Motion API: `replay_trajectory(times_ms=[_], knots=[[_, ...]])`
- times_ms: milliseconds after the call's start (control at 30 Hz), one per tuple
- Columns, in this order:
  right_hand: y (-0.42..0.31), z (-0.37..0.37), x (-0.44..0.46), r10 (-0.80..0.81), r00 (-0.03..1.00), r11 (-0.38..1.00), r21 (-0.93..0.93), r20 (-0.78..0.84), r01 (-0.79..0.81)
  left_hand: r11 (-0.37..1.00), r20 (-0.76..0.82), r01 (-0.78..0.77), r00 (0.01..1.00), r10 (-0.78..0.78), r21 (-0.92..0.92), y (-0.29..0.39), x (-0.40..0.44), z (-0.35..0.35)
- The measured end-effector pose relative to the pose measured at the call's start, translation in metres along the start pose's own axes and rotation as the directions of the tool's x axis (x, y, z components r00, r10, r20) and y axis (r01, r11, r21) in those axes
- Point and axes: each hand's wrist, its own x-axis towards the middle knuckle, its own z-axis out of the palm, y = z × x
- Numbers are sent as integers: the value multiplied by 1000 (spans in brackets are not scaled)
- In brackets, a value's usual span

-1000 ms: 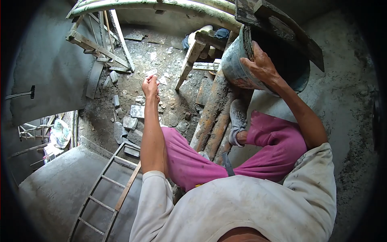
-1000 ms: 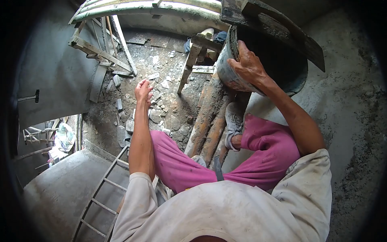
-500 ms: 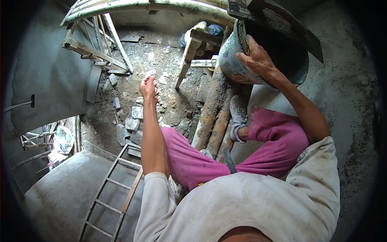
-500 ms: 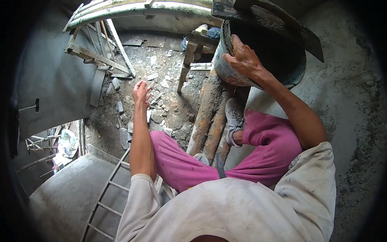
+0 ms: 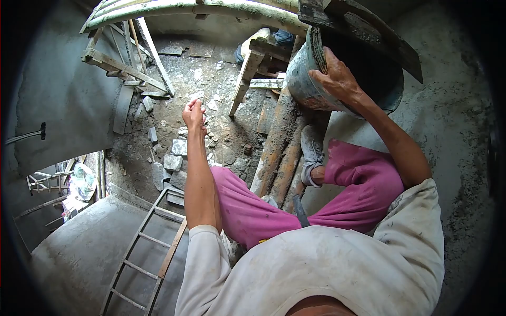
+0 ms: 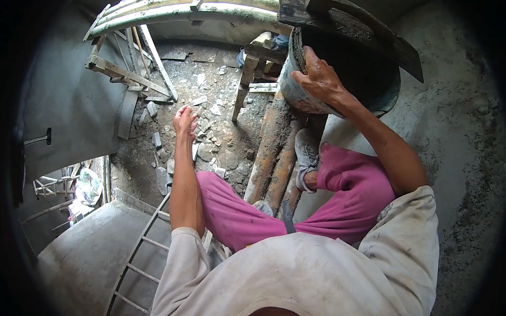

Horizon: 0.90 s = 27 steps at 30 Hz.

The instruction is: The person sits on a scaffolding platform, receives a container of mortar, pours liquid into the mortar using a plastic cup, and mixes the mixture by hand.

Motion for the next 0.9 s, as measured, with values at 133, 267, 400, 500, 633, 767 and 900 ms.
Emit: replay_trajectory(times_ms=[133,267,400,500,633,767,900], knots=[[2,1,0,1,1000,1000,12,-2,-1,1000,4,5,1000,-5,-6,2,-1,0],[-2,0,0,6,1000,1000,15,7,-6,1000,6,5,1000,-5,-2,1,0,0],[-1,-1,0,5,1000,1000,18,7,-5,1000,0,13,1000,-13,5,1,0,1],[-1,0,0,3,1000,1000,15,-3,-3,1000,12,14,1000,-14,-2,3,-2,2],[-3,-1,-1,11,1000,1000,17,5,-11,997,-35,-32,999,30,-72,7,-10,7],[0,1,0,-7,1000,1000,7,-7,7,1000,2,-15,1000,15,-27,2,-2,3],[1,1,0,-23,1000,1000,8,-19,24,1000,26,9,1000,-9,9,-1,2,2]])
